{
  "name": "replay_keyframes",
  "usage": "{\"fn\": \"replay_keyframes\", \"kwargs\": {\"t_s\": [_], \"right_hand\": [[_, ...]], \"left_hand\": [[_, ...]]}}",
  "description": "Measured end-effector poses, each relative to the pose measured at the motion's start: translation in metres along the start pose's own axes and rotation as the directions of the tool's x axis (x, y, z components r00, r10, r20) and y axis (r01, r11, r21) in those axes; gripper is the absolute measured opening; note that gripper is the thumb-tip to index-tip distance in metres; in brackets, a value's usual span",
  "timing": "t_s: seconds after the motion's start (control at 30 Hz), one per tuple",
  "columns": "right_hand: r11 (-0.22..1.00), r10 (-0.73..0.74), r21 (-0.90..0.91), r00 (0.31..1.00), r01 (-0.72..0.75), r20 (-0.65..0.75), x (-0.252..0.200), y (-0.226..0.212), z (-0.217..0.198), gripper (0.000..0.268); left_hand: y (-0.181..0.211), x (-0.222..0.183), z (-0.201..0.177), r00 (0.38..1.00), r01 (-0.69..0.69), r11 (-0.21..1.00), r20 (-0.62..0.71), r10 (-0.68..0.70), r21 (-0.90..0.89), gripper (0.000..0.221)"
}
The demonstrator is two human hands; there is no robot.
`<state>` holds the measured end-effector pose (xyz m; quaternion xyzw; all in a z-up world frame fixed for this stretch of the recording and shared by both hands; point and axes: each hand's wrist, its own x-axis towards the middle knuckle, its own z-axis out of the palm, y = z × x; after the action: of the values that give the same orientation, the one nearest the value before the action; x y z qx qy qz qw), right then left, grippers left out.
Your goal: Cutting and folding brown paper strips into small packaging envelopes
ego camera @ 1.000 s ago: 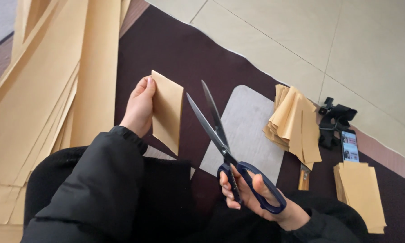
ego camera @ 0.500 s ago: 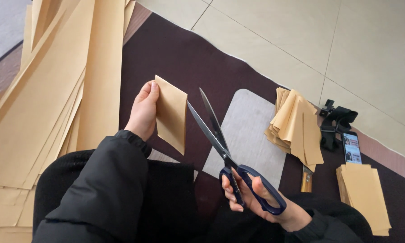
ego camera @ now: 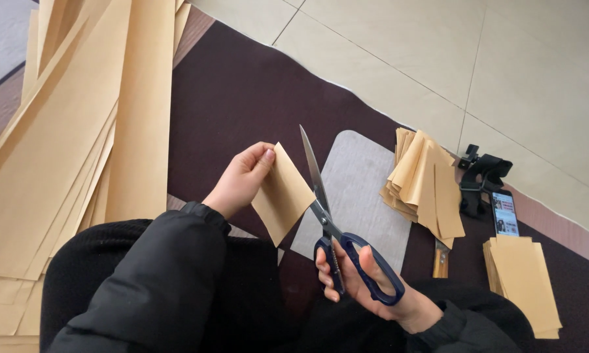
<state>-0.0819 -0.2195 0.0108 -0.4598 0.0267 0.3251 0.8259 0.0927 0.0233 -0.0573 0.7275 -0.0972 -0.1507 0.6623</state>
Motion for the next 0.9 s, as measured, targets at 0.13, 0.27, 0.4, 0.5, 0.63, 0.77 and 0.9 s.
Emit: {"fn": "replay_keyframes", "kwargs": {"t_s": [0.13, 0.27, 0.4, 0.5, 0.63, 0.77, 0.9], "right_hand": [[0.999, 0.025, 0.032, 0.998, -0.023, -0.051, 0.0, 0.003, -0.001, 0.086], [0.998, 0.051, 0.028, 0.991, -0.048, -0.123, -0.001, 0.009, -0.004, 0.083], [0.991, 0.129, 0.002, 0.945, -0.135, -0.301, 0.0, 0.005, 0.002, 0.08], [0.98, 0.155, -0.057, 0.916, -0.189, -0.369, 0.002, 0.001, 0.008, 0.081], [0.978, 0.145, -0.08, 0.905, -0.192, -0.399, 0.002, 0.0, 0.012, 0.079], [0.987, 0.092, -0.095, 0.932, -0.133, -0.351, -0.001, 0.005, 0.005, 0.075], [0.983, 0.133, -0.061, 0.909, -0.17, -0.394, 0.002, 0.001, 0.011, 0.07]], "left_hand": [[0.001, -0.002, 0.001, 1.0, -0.008, 1.0, -0.004, 0.008, -0.002, 0.029], [0.002, -0.001, -0.002, 0.999, -0.031, 0.999, -0.033, 0.031, 0.014, 0.027], [0.001, -0.001, -0.003, 0.996, -0.065, 0.997, -0.062, 0.067, 0.032, 0.027], [0.004, -0.001, -0.004, 0.994, -0.079, 0.996, -0.074, 0.082, 0.038, 0.028], [0.007, -0.003, -0.005, 0.992, -0.086, 0.996, -0.091, 0.088, 0.024, 0.027], [0.006, -0.003, -0.004, 0.995, -0.072, 0.991, -0.064, 0.08, 0.116, 0.026], [0.007, -0.005, -0.001, 0.997, -0.057, 0.994, -0.042, 0.062, 0.093, 0.024]]}}
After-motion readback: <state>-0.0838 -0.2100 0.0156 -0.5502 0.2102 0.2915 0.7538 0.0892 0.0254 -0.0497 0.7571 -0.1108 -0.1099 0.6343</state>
